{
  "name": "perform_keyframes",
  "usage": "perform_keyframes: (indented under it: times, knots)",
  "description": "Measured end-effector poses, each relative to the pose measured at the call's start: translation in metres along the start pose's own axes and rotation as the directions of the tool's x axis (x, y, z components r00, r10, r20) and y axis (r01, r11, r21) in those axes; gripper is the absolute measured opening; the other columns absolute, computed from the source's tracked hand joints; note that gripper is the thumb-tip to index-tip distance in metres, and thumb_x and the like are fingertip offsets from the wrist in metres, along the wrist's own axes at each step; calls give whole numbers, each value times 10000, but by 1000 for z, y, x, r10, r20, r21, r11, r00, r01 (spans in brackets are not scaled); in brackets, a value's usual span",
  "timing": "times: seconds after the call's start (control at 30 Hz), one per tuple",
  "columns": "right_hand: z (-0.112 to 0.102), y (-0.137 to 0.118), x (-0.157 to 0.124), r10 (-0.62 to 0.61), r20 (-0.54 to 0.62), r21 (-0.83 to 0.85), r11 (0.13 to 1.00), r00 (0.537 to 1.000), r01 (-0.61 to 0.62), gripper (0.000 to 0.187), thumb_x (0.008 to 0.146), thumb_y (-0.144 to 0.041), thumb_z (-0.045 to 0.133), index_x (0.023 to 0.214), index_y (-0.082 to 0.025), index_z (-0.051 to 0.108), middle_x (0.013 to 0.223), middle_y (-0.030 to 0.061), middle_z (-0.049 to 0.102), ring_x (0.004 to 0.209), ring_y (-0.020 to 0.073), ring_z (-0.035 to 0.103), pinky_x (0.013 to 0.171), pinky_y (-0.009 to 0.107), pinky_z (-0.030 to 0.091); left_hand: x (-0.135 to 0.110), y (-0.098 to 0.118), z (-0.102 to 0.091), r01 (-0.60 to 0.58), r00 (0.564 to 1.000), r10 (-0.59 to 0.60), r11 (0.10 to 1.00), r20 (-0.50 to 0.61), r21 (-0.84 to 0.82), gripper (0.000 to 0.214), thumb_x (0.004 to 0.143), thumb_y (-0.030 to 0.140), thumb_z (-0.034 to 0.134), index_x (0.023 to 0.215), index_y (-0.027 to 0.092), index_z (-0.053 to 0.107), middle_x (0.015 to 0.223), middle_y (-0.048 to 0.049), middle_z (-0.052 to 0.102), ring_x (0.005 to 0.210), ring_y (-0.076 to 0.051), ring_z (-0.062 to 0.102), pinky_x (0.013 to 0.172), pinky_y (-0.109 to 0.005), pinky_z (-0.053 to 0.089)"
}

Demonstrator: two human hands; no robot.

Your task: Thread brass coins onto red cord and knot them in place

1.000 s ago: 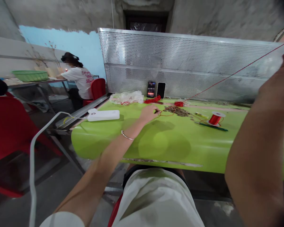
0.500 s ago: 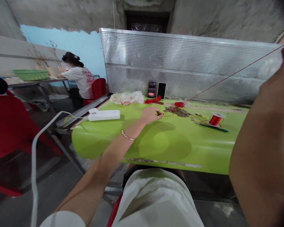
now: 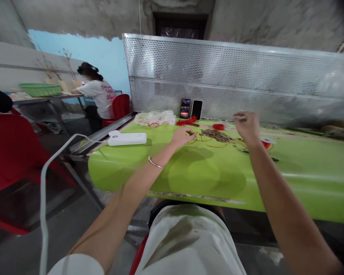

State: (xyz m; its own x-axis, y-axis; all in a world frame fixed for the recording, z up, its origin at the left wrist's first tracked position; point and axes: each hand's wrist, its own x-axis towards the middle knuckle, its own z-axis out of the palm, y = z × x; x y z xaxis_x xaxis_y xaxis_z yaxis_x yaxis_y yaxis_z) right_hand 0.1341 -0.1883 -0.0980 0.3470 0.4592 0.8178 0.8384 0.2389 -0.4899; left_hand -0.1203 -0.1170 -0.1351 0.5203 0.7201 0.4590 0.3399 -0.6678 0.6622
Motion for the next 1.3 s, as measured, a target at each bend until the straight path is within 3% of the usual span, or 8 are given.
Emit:
perform_keyframes:
  times: [0.1,0.17,0.37,0.7,0.93,1.03,1.17,1.3]
  knots:
    - [22,-41,-48,-5,294,123,992,956,-33,182,790,-374,597,762,-205,658,740,62,663,662,183,617,680,353,507,0,0,-1,52,999,-50,996,19,-71,191,820,326,633,799,155,714,833,-52,722,583,-109,592,625,-263,479]
    - [38,-61,-69,-24,418,84,996,908,-12,172,782,-370,614,784,-208,671,770,59,684,655,186,619,693,355,502,0,0,-2,91,995,-86,988,42,-125,199,829,321,621,830,143,710,839,-57,718,551,-94,578,582,-246,471]
    - [67,-72,-87,56,428,67,993,902,-94,145,798,-314,580,726,-210,651,739,54,690,649,196,629,686,339,495,1,3,-2,115,993,-107,968,48,-223,194,833,286,618,871,128,723,848,-74,710,522,-81,549,543,-243,452]
    - [45,-71,-104,66,429,112,986,901,-126,147,804,-298,562,713,-195,615,722,36,677,664,174,626,670,298,469,8,-7,2,100,991,-121,945,-49,-312,174,820,270,628,901,137,705,770,-37,679,499,-67,506,526,-221,417]
    - [50,-69,-103,138,446,156,961,884,-229,151,797,-317,572,773,-193,655,816,64,702,691,181,643,710,324,502,6,0,0,149,989,-144,921,41,-361,204,880,296,564,905,137,689,660,-3,622,491,-63,503,510,-204,400]
    - [52,-65,-100,202,440,233,915,875,-329,226,820,-364,539,846,-187,677,861,78,709,721,184,652,691,325,515,6,2,1,167,986,-146,916,84,-364,211,887,284,549,836,132,686,590,13,579,485,-65,502,506,-203,394]
    - [55,-61,-98,313,496,328,796,810,-509,348,805,-481,565,943,-185,686,897,85,709,731,181,660,572,273,500,5,3,2,134,989,-102,934,111,-332,204,864,257,580,750,117,676,546,15,550,485,-67,505,490,-199,377]
    - [57,-63,-96,399,493,384,698,773,-605,397,750,-536,626,925,-187,696,922,81,708,734,164,653,550,242,493,3,3,3,85,985,-35,949,167,-305,199,857,273,589,790,118,694,564,15,561,510,-65,522,494,-185,375]
